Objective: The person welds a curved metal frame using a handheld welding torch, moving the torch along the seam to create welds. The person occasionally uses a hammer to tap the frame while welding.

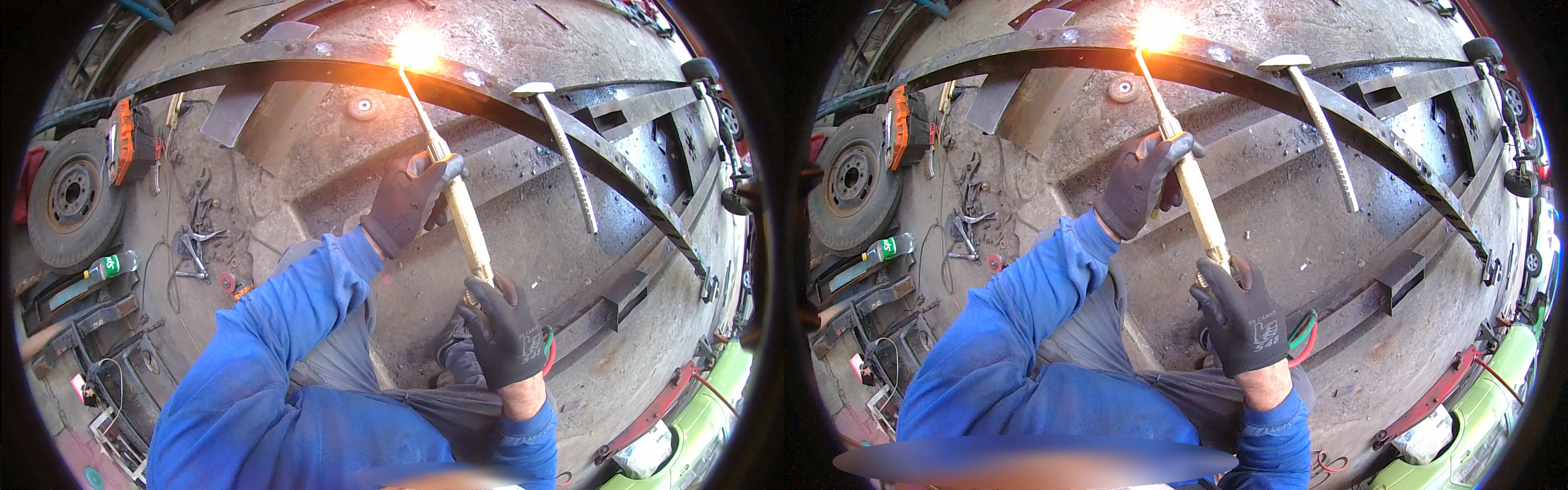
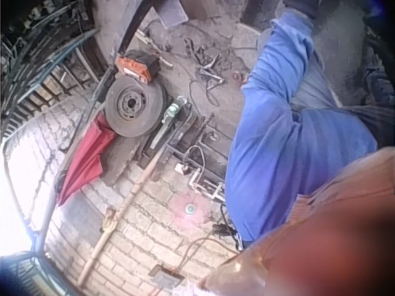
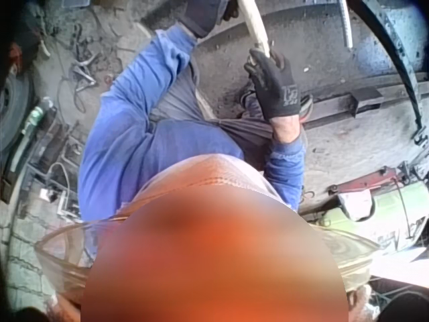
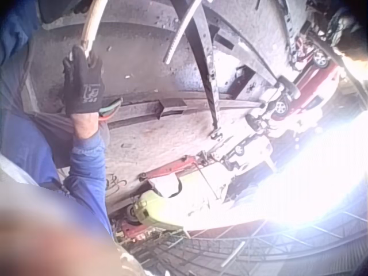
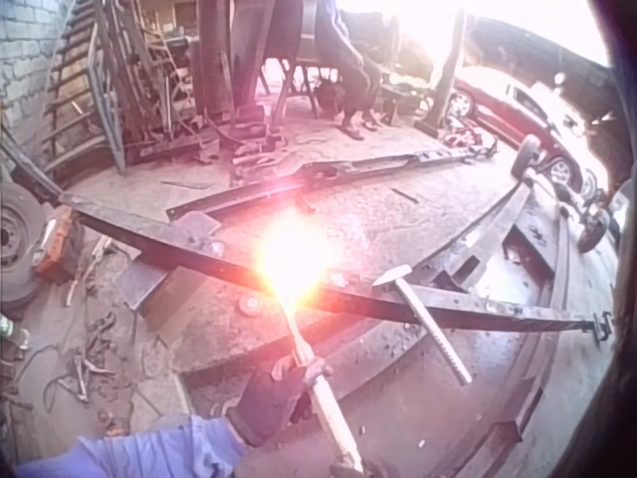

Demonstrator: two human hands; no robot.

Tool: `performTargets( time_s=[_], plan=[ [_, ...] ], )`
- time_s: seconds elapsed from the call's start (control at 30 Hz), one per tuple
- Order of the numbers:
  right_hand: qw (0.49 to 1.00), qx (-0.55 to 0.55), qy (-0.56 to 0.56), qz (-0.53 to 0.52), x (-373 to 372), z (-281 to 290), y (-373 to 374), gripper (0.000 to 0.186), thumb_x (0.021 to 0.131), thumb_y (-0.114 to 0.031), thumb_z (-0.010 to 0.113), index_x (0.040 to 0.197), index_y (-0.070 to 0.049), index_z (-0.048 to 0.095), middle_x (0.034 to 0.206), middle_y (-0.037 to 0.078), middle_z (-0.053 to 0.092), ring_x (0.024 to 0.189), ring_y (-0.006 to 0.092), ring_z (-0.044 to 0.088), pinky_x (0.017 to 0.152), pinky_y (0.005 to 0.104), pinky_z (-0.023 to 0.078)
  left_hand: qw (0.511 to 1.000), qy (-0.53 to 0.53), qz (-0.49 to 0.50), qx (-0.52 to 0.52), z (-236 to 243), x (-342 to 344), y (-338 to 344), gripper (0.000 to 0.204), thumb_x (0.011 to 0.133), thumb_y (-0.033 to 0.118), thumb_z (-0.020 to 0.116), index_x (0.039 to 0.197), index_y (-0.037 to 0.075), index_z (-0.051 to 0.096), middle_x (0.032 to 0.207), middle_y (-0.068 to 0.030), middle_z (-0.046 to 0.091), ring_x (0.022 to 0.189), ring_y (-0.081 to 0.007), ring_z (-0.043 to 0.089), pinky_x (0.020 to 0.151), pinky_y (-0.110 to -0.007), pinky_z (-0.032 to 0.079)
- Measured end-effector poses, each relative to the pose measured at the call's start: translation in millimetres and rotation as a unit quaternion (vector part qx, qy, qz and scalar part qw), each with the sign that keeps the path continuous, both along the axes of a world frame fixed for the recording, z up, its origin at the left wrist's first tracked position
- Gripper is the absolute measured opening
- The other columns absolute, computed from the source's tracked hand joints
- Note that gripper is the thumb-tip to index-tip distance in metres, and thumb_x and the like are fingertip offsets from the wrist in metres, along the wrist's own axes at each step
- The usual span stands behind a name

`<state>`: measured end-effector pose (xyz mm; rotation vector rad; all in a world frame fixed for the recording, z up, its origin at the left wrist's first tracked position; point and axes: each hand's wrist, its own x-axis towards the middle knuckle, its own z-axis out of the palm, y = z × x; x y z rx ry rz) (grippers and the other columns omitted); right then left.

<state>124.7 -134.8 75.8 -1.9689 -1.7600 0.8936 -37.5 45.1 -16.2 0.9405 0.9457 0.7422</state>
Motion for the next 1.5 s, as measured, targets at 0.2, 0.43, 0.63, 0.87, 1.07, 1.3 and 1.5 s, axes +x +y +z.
performTargets(
  time_s=[0.2,0.43,0.63,0.87,1.07,1.3,1.5],
  plan=[
    [1.000,-0.001,0.008,-0.007,0.8,-1.4,-0.4,0.043,0.095,-0.013,0.083,0.137,-0.007,0.073,0.139,0.024,0.069,0.126,0.0411,0.069,0.103,0.0472,0.058,1.000,-0.005,-0.004,-0.014,-1.6,1.5,0.6,0.043,0.107,0.049,0.067,0.109,0.007,0.075,0.075,-0.0029,0.062,0.052,-0.0087,0.054,0.048,-0.026,0.045],
    [1.000,0.009,0.004,-0.004,0.6,-2.5,0.4,0.041,0.094,-0.013,0.084,0.134,-0.007,0.074,0.139,0.024,0.069,0.124,0.0408,0.070,0.102,0.0474,0.059,1.000,-0.004,-0.002,-0.012,-0.7,0.8,1.1,0.042,0.107,0.049,0.067,0.108,0.007,0.075,0.075,-0.0031,0.061,0.052,-0.0087,0.054,0.048,-0.026,0.045],
    [1.000,0.008,0.006,-0.004,0.4,-2.2,0.5,0.042,0.095,-0.013,0.084,0.135,-0.007,0.074,0.139,0.024,0.069,0.126,0.0409,0.070,0.102,0.0473,0.059,1.000,0.001,0.000,-0.001,-1.2,0.1,1.2,0.044,0.106,0.050,0.067,0.108,0.006,0.076,0.075,-0.0034,0.062,0.052,-0.0086,0.055,0.048,-0.026,0.046],
    [1.000,0.004,-0.005,0.003,0.3,-1.4,-0.2,0.044,0.095,-0.013,0.084,0.137,-0.008,0.073,0.140,0.024,0.069,0.127,0.0410,0.069,0.102,0.0473,0.059,1.000,-0.007,0.000,-0.005,-2.4,0.5,0.8,0.046,0.106,0.051,0.067,0.109,0.006,0.076,0.075,-0.0036,0.063,0.052,-0.0089,0.056,0.048,-0.026,0.046],
    [1.000,0.006,0.004,0.003,0.6,-1.4,-0.4,0.044,0.095,-0.012,0.083,0.138,-0.007,0.073,0.140,0.024,0.069,0.126,0.0409,0.070,0.103,0.0468,0.059,1.000,-0.010,0.002,-0.003,-1.2,0.7,0.4,0.046,0.106,0.051,0.068,0.109,0.006,0.076,0.075,-0.0038,0.063,0.051,-0.0093,0.056,0.048,-0.026,0.047],
    [1.000,0.005,0.005,0.005,1.0,-0.6,0.6,0.045,0.096,-0.011,0.083,0.139,-0.007,0.072,0.140,0.025,0.068,0.127,0.0412,0.070,0.104,0.0474,0.059,1.000,-0.016,0.002,-0.012,-3.0,0.6,2.0,0.043,0.106,0.050,0.069,0.108,0.008,0.076,0.073,-0.0030,0.063,0.051,-0.0093,0.057,0.048,-0.026,0.046],
    [1.000,0.000,-0.005,0.004,0.4,0.3,0.7,0.045,0.096,-0.011,0.083,0.140,-0.007,0.072,0.139,0.025,0.068,0.126,0.0417,0.070,0.102,0.0473,0.059,1.000,-0.013,-0.002,-0.020,-4.5,1.3,1.8,0.044,0.106,0.051,0.068,0.110,0.008,0.075,0.078,-0.0034,0.063,0.053,-0.0094,0.056,0.049,-0.025,0.047]
  ],
)
